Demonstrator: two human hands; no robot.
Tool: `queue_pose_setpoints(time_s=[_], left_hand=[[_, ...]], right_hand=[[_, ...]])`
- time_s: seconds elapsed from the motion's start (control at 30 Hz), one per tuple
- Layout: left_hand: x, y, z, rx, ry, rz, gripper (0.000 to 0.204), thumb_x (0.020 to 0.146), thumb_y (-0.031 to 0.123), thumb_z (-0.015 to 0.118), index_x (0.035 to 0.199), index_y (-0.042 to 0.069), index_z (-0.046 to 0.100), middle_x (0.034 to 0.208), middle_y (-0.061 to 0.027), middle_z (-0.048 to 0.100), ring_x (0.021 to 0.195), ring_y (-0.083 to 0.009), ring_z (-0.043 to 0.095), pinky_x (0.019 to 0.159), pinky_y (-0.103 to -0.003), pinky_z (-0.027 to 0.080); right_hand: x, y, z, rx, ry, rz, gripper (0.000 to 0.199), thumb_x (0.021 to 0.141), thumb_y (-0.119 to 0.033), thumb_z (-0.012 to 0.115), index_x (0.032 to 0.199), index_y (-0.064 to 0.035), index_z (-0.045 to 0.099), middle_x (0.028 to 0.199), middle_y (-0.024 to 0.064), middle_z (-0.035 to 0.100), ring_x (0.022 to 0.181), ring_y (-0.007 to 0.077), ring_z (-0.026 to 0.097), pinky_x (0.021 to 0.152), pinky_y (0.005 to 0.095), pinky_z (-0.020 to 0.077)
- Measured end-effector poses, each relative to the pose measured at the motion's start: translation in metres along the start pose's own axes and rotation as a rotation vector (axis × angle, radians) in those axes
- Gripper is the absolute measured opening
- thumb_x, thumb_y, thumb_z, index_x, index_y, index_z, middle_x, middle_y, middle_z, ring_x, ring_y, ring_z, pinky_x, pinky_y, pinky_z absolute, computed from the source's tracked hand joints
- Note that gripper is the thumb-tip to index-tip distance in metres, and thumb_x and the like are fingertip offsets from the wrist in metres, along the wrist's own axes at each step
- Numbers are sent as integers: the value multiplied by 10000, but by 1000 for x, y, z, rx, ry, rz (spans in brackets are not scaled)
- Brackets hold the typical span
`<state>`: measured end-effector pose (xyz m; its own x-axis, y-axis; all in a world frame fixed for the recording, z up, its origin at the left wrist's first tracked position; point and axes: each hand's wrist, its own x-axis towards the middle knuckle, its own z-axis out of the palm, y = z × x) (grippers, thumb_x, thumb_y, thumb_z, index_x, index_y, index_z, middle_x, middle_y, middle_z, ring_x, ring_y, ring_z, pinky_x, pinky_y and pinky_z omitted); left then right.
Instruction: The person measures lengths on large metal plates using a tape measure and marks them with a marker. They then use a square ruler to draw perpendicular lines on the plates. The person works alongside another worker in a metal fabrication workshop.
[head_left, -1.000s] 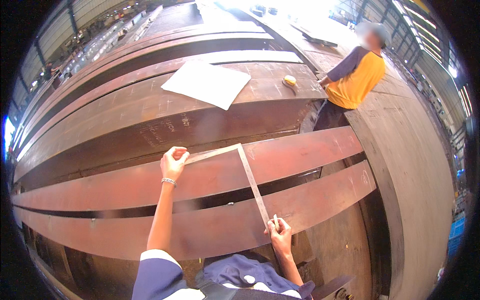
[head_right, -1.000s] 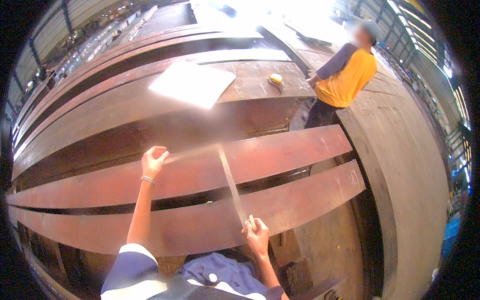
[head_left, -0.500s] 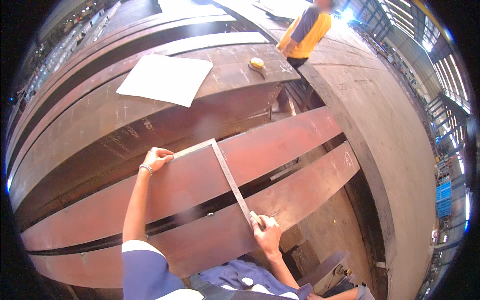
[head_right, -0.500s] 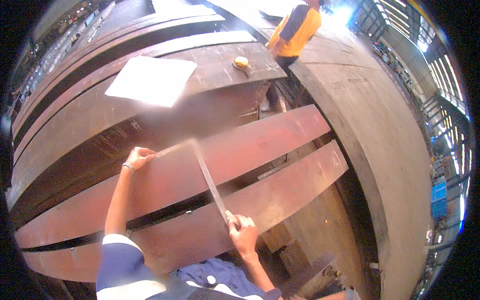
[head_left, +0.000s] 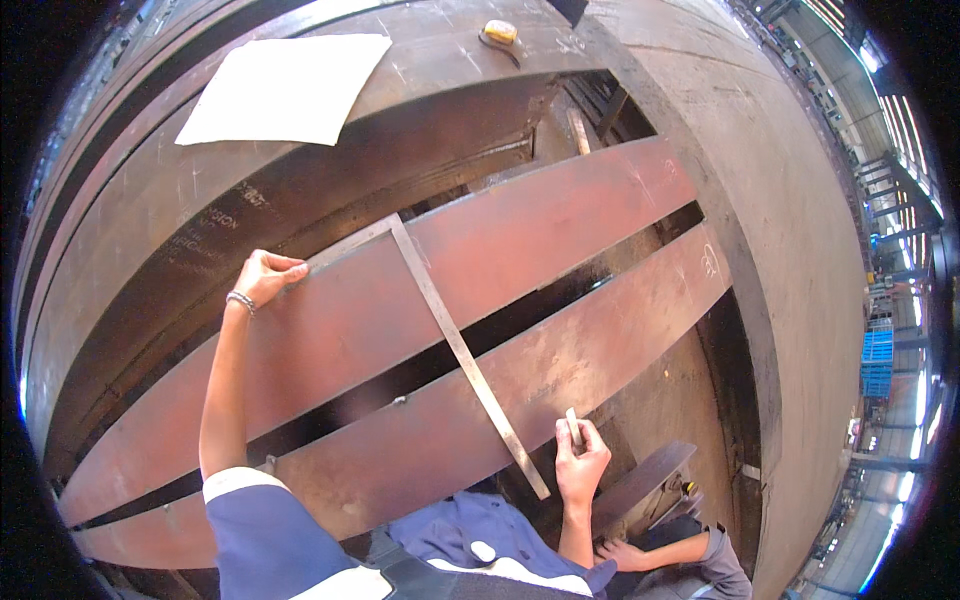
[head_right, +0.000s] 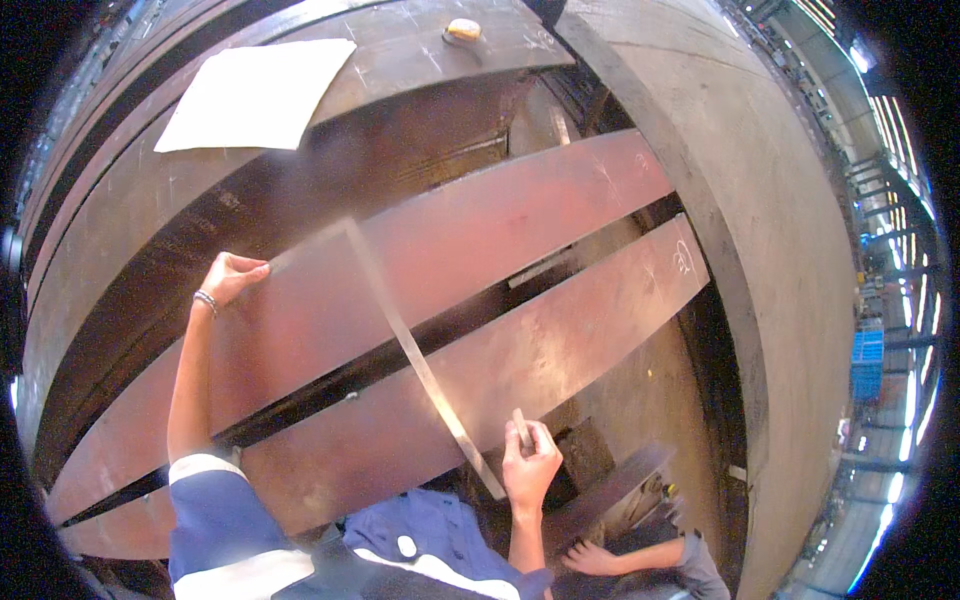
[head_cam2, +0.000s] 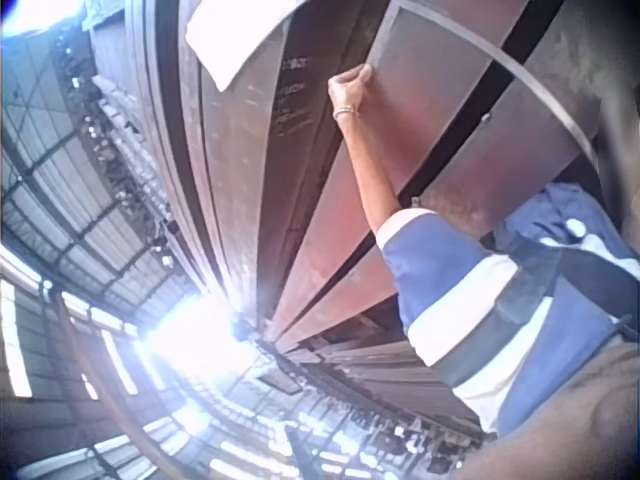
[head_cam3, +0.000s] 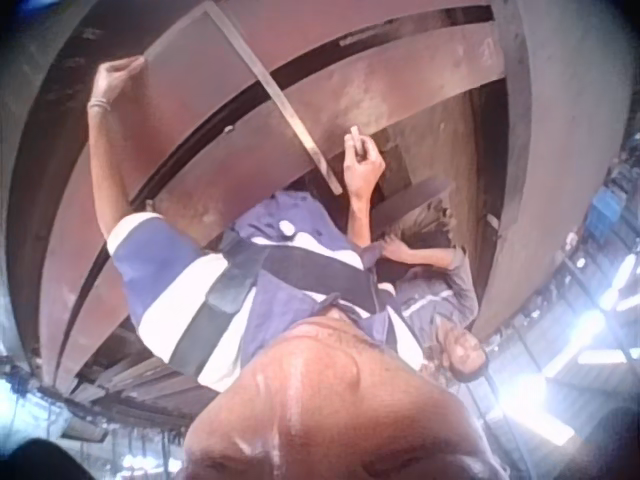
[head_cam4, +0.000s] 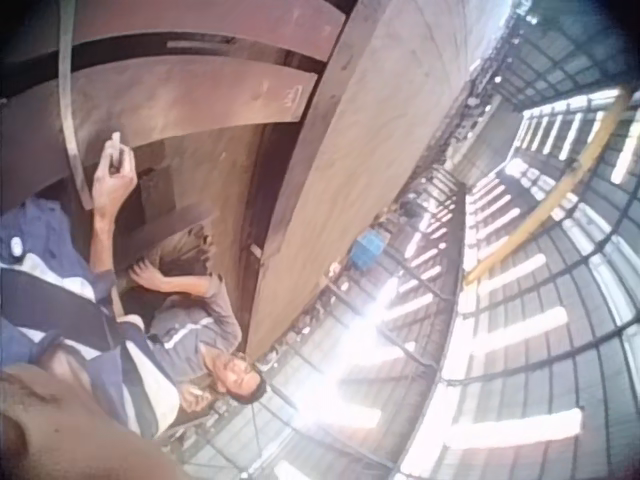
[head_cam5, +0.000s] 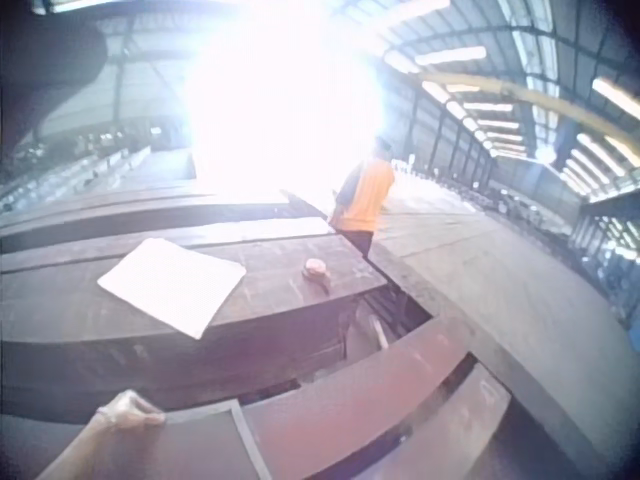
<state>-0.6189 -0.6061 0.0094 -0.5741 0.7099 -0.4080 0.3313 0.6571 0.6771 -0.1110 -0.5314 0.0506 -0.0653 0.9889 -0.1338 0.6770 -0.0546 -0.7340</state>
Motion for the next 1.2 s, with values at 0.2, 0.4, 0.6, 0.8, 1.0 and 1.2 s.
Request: queue_pose_setpoints(time_s=[0.2,0.4,0.6,0.8,1.0,1.2], left_hand=[[8,-4,2,-49,-19,60,352,782,321,775,987,37,746,895,-84,733,825,-135,668,781,-294,515],[5,1,6,-112,-45,63,354,800,273,768,1009,-11,725,918,-98,726,837,-132,661,792,-284,512],[6,3,-1,-114,-117,26,347,823,240,751,1034,-32,710,923,-98,719,842,-132,655,790,-275,512],[8,3,-6,-4,-116,1,353,823,259,749,1040,-17,713,923,-98,717,840,-146,656,792,-294,514],[9,4,-3,-20,-91,-1,346,822,261,748,1032,-12,718,913,-95,719,818,-147,655,784,-295,515],[7,-4,-2,-18,-97,26,332,824,269,741,1005,-9,727,926,-95,720,817,-153,657,760,-292,517]], right_hand=[[4,0,7,118,-37,96,107,888,-95,652,887,12,655,740,-24,619,692,38,529,642,198,422],[6,-2,10,151,-56,116,101,894,-88,649,886,13,652,763,-1,631,723,53,550,673,206,437],[9,1,1,127,-57,207,112,906,-93,639,883,17,647,759,0,623,716,53,541,673,203,430],[11,9,-1,166,-62,217,83,901,-55,627,942,17,630,798,17,620,756,71,561,709,222,448],[31,-29,11,182,-160,-1,227,867,-48,618,1073,-30,524,862,95,640,812,149,616,738,290,484],[71,-98,47,27,-406,-336,221,901,-80,545,1110,-23,592,931,218,650,843,377,648,749,414,518]])
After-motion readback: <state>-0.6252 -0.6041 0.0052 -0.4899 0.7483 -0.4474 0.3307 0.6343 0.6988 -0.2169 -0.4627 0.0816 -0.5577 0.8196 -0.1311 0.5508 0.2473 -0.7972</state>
